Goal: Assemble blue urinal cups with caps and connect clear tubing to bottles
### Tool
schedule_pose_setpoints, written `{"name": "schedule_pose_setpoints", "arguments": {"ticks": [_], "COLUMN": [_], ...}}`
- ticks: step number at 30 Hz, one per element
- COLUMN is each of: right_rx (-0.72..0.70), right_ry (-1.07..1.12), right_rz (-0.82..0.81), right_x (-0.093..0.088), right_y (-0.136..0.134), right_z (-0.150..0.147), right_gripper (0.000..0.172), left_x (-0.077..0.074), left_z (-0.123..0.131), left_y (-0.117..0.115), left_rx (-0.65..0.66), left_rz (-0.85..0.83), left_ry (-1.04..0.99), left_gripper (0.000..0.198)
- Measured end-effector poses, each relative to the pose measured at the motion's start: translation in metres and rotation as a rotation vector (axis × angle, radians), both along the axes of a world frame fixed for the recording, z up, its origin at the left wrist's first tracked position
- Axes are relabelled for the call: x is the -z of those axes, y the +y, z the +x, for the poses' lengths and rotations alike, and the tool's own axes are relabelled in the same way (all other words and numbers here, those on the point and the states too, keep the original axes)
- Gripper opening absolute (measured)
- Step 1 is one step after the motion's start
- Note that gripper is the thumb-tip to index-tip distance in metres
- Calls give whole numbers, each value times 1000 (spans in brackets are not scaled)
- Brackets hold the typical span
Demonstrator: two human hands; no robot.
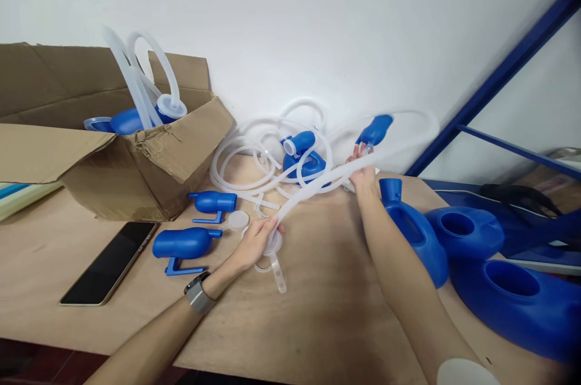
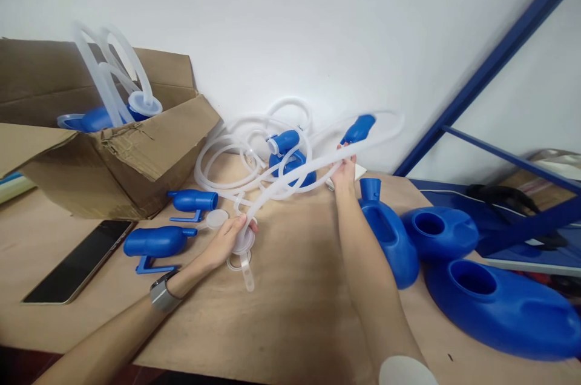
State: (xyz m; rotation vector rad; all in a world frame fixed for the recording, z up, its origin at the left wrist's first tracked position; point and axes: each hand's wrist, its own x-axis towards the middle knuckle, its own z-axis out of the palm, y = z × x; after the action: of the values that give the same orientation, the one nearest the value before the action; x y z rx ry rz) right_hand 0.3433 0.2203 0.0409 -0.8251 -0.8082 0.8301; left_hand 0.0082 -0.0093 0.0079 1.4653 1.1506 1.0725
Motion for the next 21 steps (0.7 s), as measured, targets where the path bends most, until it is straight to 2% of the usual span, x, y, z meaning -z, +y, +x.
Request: {"name": "schedule_pose_setpoints", "arguments": {"ticks": [5,9,14,17,21], "right_rx": [-87,-210,-373,-487,-539], "right_ry": [71,-72,-211,-267,-275], "right_rz": [-45,-31,-24,-67,-87], "right_x": [-10,-17,-27,-28,-20], "right_y": [-57,-126,-204,-231,-246], "right_z": [-16,-38,-64,-74,-95], "right_gripper": [45,53,52,49,47], "left_x": [4,1,-8,-12,-11], "left_z": [1,1,4,4,0], "left_y": [2,3,-2,-4,-3], "left_rx": [-39,-66,-87,-54,-116], "left_rz": [-60,-66,-19,2,81], "left_ry": [-127,-198,-242,-174,-102], "left_gripper": [85,87,82,79,63]}}
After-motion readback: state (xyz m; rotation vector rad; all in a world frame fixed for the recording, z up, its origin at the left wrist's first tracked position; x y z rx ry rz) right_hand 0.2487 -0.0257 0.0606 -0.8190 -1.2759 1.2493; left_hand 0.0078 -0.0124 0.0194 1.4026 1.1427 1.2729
